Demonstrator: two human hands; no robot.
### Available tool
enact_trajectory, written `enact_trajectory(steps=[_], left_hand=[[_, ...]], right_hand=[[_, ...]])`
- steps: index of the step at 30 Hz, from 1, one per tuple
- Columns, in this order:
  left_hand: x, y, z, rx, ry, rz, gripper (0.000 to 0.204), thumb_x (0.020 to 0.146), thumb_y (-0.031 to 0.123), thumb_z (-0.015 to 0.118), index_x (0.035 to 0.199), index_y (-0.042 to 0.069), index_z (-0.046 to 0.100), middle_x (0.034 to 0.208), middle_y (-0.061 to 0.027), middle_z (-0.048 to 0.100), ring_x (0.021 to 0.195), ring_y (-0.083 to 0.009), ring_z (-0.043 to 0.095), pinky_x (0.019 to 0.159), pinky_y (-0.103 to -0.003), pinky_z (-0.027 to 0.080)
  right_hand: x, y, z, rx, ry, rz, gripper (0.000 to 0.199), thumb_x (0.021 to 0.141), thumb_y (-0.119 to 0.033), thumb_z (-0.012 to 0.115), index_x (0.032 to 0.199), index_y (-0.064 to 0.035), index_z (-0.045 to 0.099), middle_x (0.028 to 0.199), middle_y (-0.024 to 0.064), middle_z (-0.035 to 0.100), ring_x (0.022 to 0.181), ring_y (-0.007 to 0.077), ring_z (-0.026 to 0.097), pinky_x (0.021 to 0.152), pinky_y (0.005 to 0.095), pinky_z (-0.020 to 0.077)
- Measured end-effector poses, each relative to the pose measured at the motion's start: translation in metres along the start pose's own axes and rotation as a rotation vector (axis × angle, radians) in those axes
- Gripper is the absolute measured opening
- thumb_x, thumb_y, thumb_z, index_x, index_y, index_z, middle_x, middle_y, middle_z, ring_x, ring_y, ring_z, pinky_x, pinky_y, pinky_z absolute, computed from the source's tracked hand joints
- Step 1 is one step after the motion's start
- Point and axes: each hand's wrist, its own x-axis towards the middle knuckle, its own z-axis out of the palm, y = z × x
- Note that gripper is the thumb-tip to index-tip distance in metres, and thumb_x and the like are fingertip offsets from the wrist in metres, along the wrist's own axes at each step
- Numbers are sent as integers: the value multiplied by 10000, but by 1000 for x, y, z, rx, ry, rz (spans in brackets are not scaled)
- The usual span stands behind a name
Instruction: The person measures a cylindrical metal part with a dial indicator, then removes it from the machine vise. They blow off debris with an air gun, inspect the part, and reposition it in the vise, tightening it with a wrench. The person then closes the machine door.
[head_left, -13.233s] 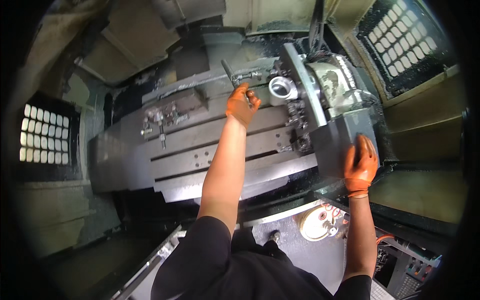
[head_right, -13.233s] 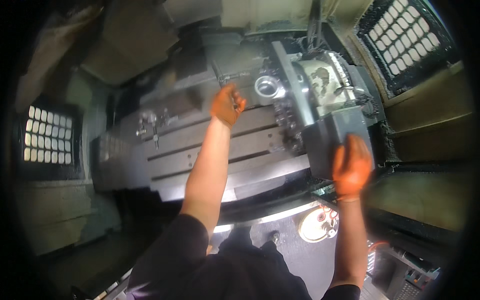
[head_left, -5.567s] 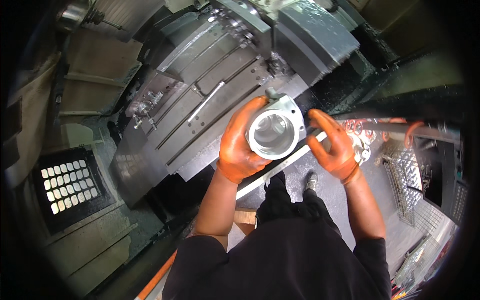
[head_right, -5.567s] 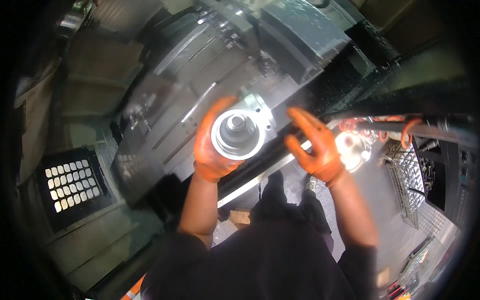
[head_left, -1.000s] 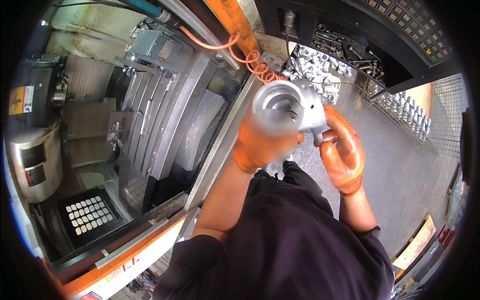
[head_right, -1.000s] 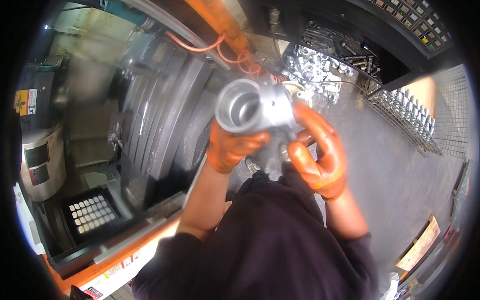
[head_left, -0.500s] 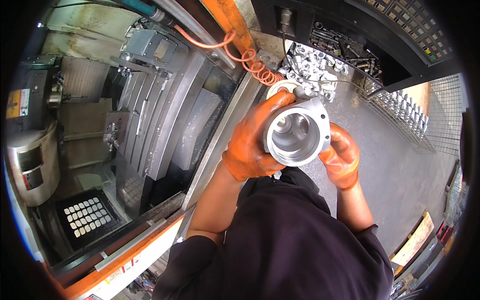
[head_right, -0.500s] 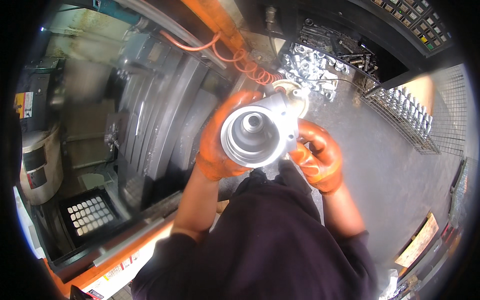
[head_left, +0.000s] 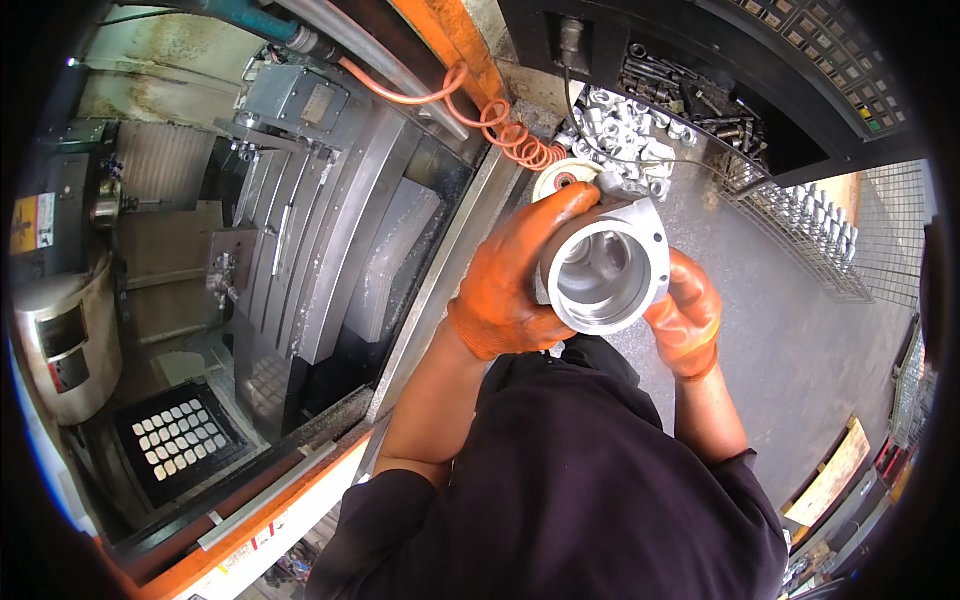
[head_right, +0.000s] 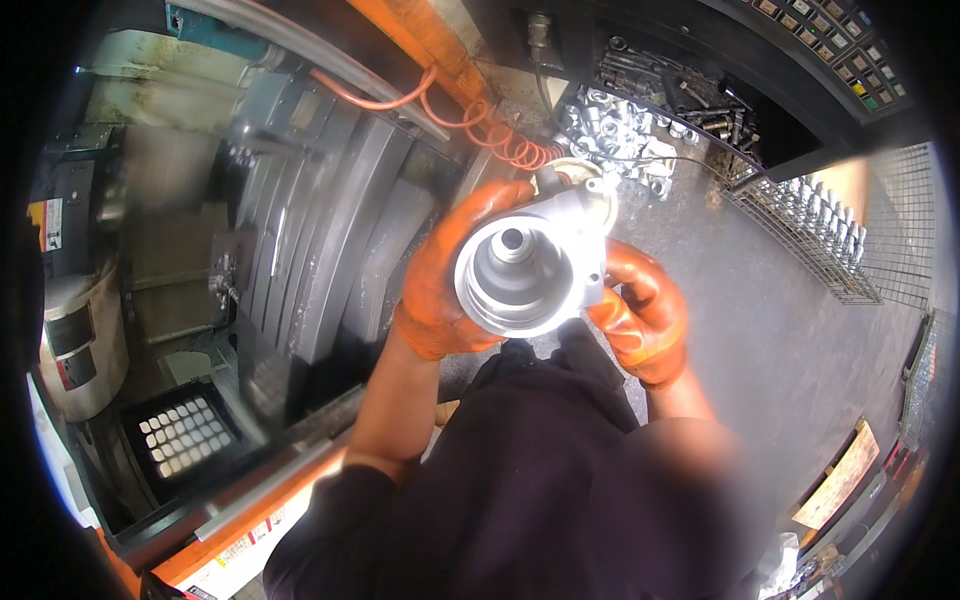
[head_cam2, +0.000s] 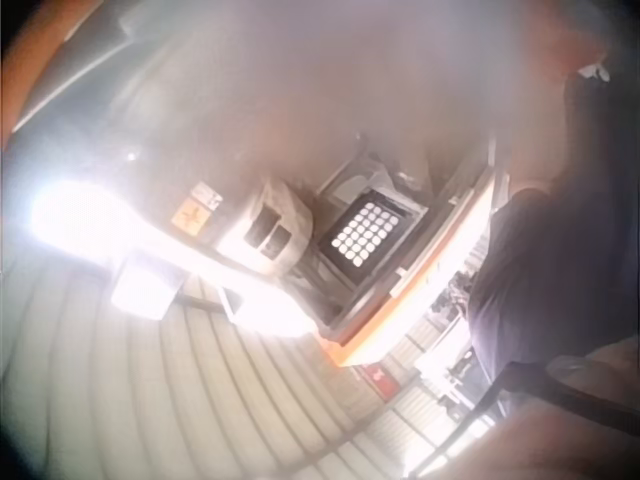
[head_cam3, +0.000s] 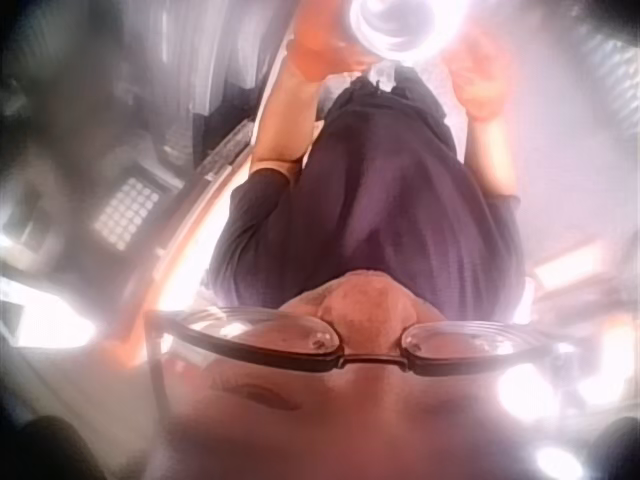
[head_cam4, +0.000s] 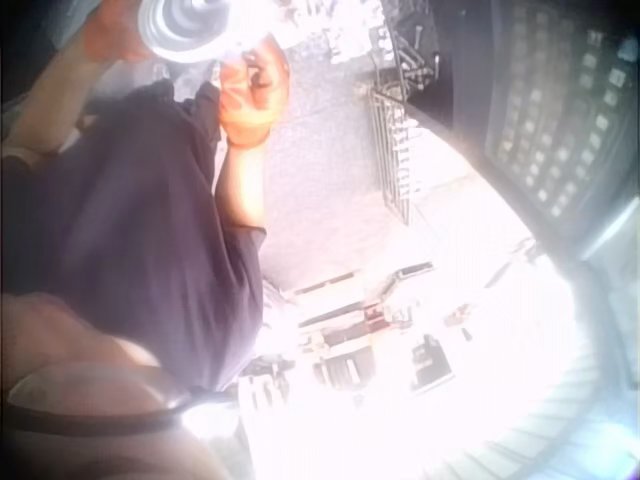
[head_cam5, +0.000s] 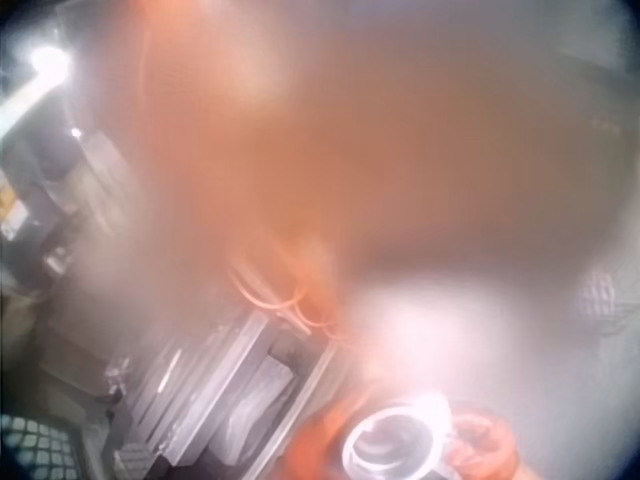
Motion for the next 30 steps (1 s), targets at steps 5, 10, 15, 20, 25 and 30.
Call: enact_trajectory(steps=[5, 10, 15, 20, 25, 30], left_hand=[[13, -11, 1, 62, 103, 91, 961, 694, 249, 899, 1521, 18, 468, 1358, -207, 660, 1250, -414, 640, 1052, -448, 502], [16, -19, 4, -163, 112, -51, 979, 692, 222, 881, 1533, -17, 441, 1372, -207, 651, 1274, -362, 640, 1087, -424, 478], [30, -37, 4, 47, 126, 117, 955, 722, 198, 877, 1537, -30, 435, 1368, -173, 644, 1247, -286, 644, 1068, -397, 493], [35, -44, 7, -549, 101, -528, 722, 801, 148, 834, 1434, -22, 532, 1237, -92, 683, 1140, -174, 645, 978, -334, 523], [-29, -183, 53, -981, 216, -951, 679, 964, 447, 671, 1500, 63, 509, 1350, -69, 644, 1237, -204, 618, 1042, -421, 502], [-134, -289, 94, -772, 471, -1438, 816, 964, 502, 711, 1603, 128, 368, 1581, -94, 450, 1454, -343, 453, 1125, -519, 453]], right_hand=[[1, 5, -2, 29, 66, 89, 364, 1009, -151, 724, 1316, 30, 649, 1302, 145, 682, 1158, 218, 649, 996, 356, 500], [3, 23, -14, -59, 81, 49, 359, 989, -87, 722, 1322, 25, 646, 1297, 146, 686, 1119, 202, 658, 953, 340, 512], [12, 37, -28, -125, 37, 36, 383, 958, -78, 740, 1321, 7, 650, 1226, 133, 701, 972, 176, 651, 829, 322, 516], [41, 44, -32, -471, -222, 101, 536, 825, -112, 831, 1317, -1, 652, 1184, 167, 709, 895, 226, 682, 778, 349, 550], [7, 147, -33, -736, -68, 415, 355, 848, -188, 827, 1136, -7, 722, 1020, 168, 731, 775, 254, 715, 677, 341, 576], [-54, 326, -97, -698, 257, 948, 397, 929, -338, 729, 1036, 44, 707, 768, 41, 668, 686, 88, 575, 635, 300, 481]])
